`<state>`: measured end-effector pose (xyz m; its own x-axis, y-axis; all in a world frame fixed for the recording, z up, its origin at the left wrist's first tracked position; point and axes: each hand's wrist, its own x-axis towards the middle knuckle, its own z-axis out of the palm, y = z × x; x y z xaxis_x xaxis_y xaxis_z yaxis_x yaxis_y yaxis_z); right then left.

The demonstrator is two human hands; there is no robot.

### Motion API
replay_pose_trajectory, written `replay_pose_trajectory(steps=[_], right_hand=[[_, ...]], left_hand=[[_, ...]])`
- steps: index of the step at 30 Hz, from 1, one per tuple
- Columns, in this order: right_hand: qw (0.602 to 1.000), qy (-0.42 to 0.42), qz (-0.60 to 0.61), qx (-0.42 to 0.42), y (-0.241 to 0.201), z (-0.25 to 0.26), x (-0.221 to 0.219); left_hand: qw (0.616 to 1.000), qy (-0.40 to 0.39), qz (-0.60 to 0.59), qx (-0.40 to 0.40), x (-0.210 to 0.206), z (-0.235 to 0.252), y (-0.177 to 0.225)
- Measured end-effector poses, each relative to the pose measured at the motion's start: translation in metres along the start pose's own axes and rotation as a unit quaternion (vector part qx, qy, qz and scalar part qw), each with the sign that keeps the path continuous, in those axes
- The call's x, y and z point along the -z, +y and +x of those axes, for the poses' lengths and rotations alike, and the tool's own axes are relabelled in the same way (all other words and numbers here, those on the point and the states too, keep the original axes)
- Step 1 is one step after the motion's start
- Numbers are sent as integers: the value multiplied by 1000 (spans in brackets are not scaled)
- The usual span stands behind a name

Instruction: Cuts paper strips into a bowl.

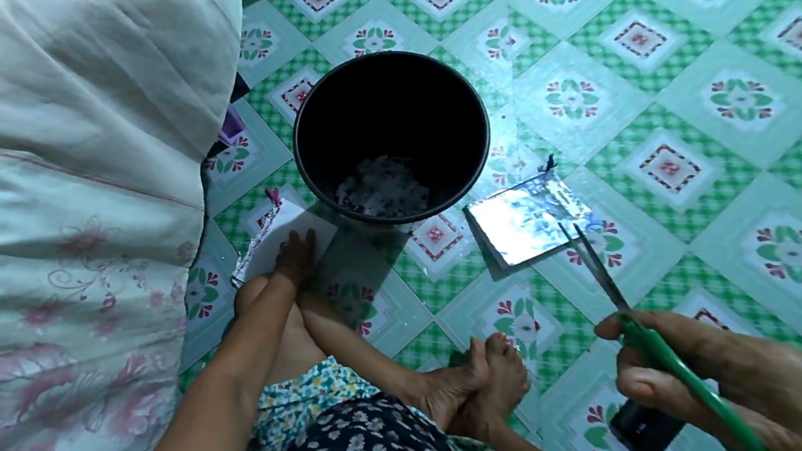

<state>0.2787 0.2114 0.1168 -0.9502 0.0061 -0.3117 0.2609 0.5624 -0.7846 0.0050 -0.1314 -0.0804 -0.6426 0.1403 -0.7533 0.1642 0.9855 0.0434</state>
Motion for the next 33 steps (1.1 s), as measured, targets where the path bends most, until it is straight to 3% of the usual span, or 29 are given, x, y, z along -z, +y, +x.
replay_pose_trajectory(steps=[2, 5, 24, 29, 33], right_hand=[[1000, 1, 2, 2, 0, 0, 0], [1000, 1, -4, 2, 1, -2, 1], [1000, 2, -10, -7, 2, -1, 0], [1000, -4, 5, -20, 0, -2, 1], [1000, 2, -2, -17, -1, -5, 1]], left_hand=[[999, -49, 0, 6, 18, -18, 8], [1000, 25, 7, -9, -8, 10, -5], [994, 68, -73, -33, -10, 17, -16], [998, 33, -48, 8, -7, 16, -14], [998, 3, -57, -16, -2, 23, -22]])
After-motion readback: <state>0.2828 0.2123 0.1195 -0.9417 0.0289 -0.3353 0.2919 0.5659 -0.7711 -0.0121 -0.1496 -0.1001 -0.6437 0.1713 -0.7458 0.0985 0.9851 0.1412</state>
